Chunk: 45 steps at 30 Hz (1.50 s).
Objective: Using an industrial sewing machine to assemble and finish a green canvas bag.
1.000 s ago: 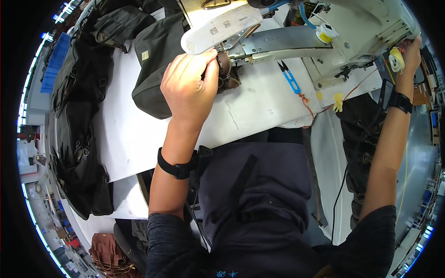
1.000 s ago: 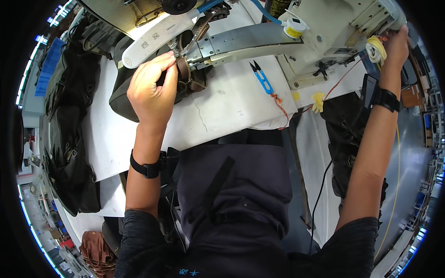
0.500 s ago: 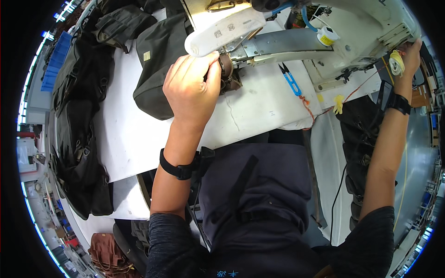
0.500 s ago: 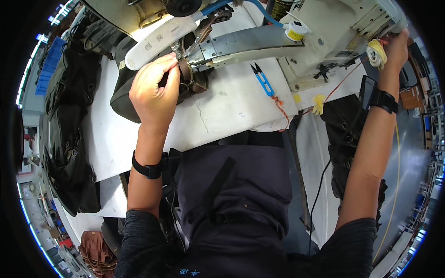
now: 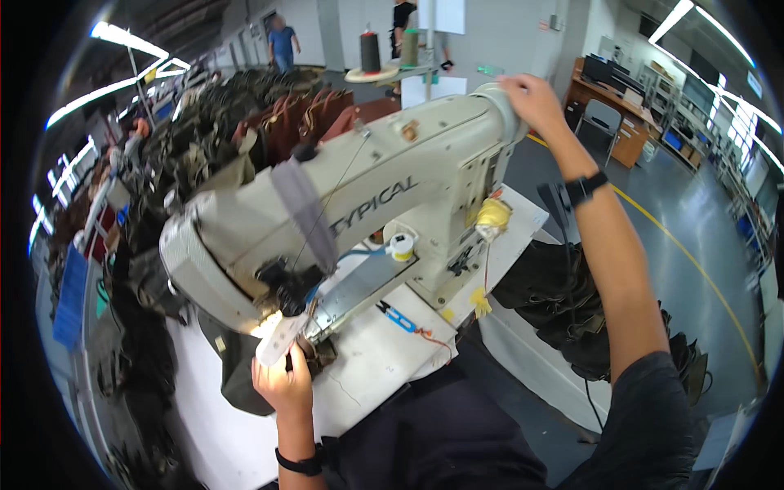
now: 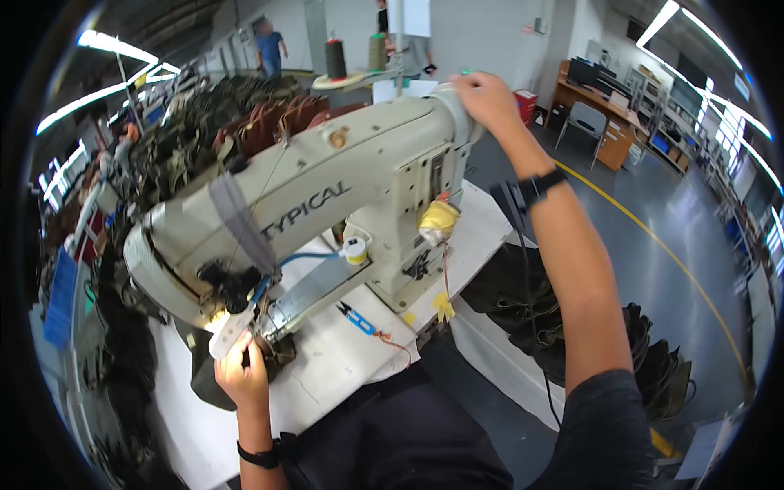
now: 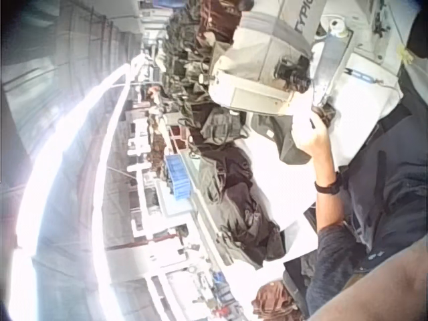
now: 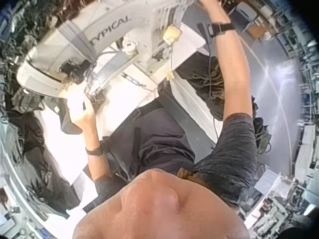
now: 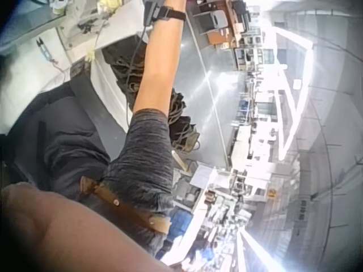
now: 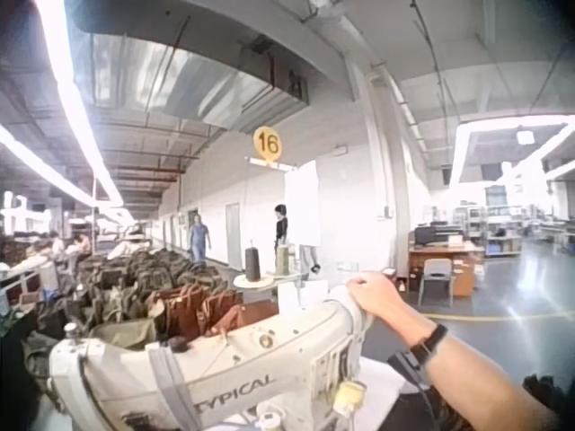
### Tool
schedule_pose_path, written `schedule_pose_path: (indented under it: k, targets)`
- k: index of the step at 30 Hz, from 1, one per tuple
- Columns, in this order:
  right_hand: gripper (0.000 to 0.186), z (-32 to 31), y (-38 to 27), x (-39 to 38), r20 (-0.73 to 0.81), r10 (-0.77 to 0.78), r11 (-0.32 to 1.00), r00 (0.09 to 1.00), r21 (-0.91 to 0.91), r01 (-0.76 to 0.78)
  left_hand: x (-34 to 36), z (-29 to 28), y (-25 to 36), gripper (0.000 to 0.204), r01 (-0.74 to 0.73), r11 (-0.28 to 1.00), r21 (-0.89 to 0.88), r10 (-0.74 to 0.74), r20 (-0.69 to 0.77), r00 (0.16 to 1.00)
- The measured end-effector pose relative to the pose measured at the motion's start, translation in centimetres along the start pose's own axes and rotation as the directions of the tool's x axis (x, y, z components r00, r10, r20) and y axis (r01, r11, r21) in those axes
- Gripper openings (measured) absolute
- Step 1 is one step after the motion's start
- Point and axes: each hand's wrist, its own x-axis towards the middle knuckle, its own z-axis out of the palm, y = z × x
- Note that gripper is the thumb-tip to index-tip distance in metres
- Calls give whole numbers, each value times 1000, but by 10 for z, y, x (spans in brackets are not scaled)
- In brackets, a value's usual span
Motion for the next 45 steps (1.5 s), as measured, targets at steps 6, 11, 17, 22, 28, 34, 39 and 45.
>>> schedule_pose_path:
  k: [6, 11, 17, 22, 28, 34, 39, 45]
  targets:
    - [53, 12, -20, 37, 428, 273, 961, 862, -151, -230, 4, -5, 4, 12, 26, 999, -47, -24, 41, 999]
    - [43, 36, -9, -48, -263, 159, 884, 952, 467, -18, 8, -4, 5, 7, 76, 995, -71, -75, 19, 997]
    - [40, 40, 3, -60, -241, 303, 826, 922, 549, -129, 22, -30, 8, 13, 6, 996, -91, 15, 228, 974]
    - [26, -12, -19, -156, -361, 395, 774, 845, 627, -94, 53, -59, -31, 19, -138, 980, -147, 191, 461, 867]
    - [21, 5, -138, -337, 237, 273, 633, 932, 685, -360, 79, -29, -77, 39, -175, 895, -411, 422, 648, 634]
    - [25, 77, -242, -336, 629, 44, 419, 776, 693, -586, 93, -9, -90, 40, -20, 875, -484, 419, 734, 535]
    - [24, 109, -278, -293, 779, -70, 383, 624, 598, -704, 103, 0, -106, 81, -85, 848, -524, 501, 736, 455]
    - [31, 116, -285, -290, 819, -60, 390, 571, 546, -742, 100, -7, -100, 44, -46, 861, -506, 464, 748, 474]
